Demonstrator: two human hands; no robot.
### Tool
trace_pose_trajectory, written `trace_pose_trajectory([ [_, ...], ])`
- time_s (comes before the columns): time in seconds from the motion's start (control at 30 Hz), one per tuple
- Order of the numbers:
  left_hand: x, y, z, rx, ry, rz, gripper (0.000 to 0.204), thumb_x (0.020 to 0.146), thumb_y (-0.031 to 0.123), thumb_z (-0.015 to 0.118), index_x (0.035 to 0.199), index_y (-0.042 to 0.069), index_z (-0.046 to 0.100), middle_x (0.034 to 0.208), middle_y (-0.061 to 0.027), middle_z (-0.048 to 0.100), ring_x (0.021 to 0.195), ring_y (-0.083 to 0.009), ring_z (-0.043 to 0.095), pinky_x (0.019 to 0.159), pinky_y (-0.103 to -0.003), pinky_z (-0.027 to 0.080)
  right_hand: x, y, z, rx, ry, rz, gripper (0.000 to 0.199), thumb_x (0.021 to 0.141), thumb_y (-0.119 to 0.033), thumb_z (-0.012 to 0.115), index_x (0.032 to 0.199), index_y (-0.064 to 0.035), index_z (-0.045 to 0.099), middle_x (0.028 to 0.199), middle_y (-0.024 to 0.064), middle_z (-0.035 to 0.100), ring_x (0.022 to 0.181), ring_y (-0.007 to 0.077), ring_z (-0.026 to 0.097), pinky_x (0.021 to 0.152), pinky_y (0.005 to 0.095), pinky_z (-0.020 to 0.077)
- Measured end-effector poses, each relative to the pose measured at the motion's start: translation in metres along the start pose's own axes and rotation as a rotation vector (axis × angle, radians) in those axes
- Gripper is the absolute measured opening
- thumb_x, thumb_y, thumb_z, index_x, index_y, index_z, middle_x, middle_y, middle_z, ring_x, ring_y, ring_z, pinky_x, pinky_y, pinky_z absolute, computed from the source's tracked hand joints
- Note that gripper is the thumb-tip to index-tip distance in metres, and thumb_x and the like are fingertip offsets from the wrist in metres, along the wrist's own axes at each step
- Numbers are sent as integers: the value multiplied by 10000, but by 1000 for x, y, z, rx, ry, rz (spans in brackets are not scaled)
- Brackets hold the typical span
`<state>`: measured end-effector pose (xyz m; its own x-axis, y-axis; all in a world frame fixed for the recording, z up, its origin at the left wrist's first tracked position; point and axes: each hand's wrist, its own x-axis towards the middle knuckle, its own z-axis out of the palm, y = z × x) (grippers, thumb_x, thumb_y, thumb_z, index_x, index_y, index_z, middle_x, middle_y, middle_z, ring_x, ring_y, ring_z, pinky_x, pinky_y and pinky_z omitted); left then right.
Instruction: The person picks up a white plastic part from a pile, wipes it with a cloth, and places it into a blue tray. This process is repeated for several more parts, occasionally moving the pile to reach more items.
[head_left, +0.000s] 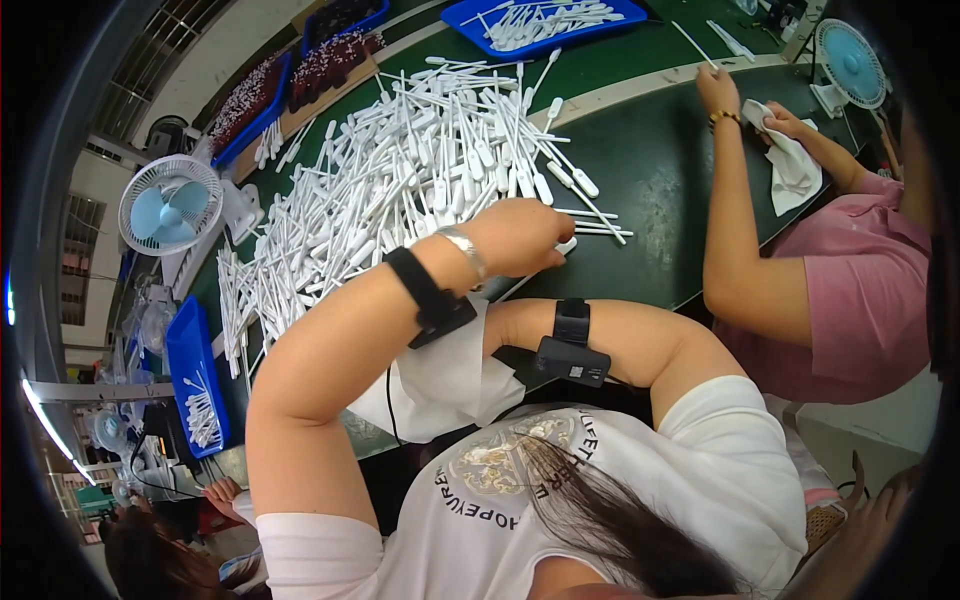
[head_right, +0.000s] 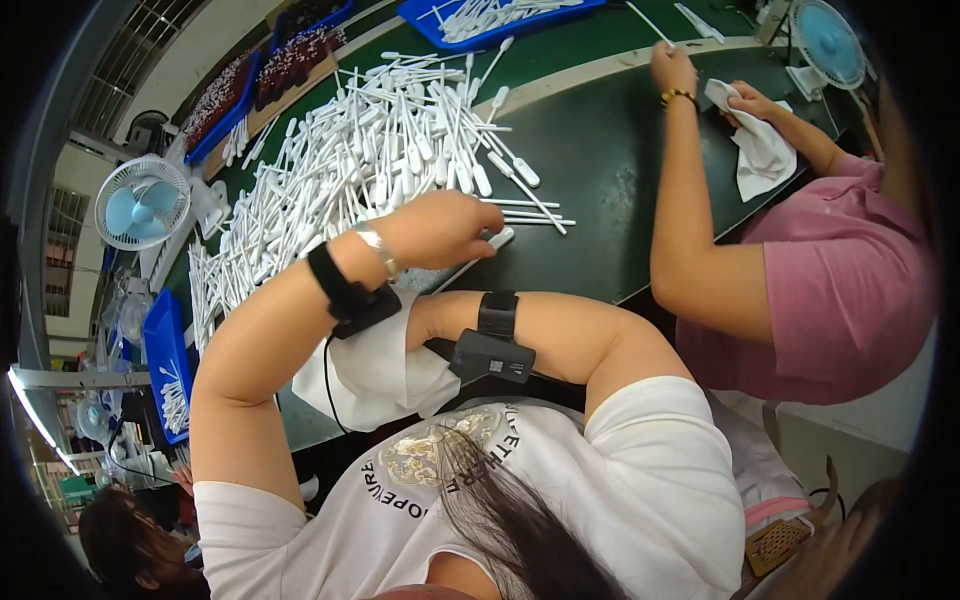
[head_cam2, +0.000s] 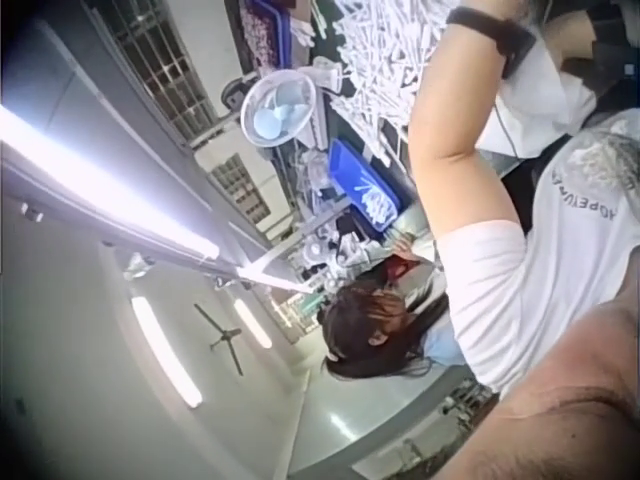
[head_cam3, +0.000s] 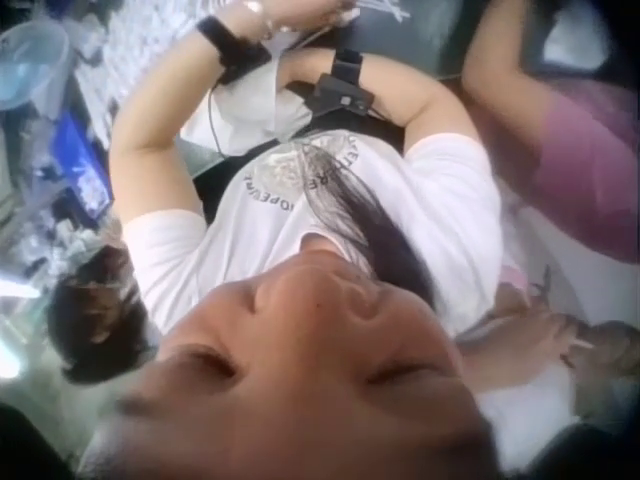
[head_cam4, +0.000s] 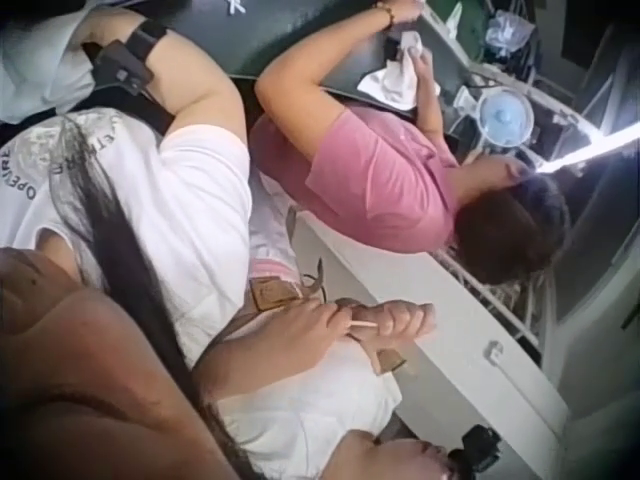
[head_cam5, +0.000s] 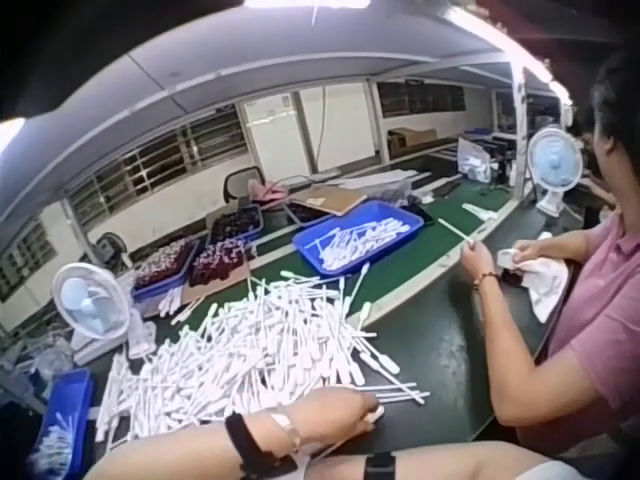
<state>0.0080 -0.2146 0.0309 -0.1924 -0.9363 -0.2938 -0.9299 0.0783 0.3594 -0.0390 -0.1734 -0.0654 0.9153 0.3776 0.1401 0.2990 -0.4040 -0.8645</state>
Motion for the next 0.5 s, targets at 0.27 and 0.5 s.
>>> trace_pose_trajectory([
  [0.27,30,10,25,142,-35,-32,338,743,205,570,1058,94,520,787,-164,592,752,-338,564,666,-408,437,-26,-13,-10,240,-198,455,355,689,-270,626,972,-59,588,938,91,591,881,132,537,749,285,425],
  [0.5,-39,39,-61,-296,191,104,281,729,87,524,1002,23,540,743,-124,577,649,-228,574,591,-311,449,5,-48,-30,-176,-139,226,341,738,-297,587,964,-41,582,965,93,582,907,147,543,786,285,425],
])
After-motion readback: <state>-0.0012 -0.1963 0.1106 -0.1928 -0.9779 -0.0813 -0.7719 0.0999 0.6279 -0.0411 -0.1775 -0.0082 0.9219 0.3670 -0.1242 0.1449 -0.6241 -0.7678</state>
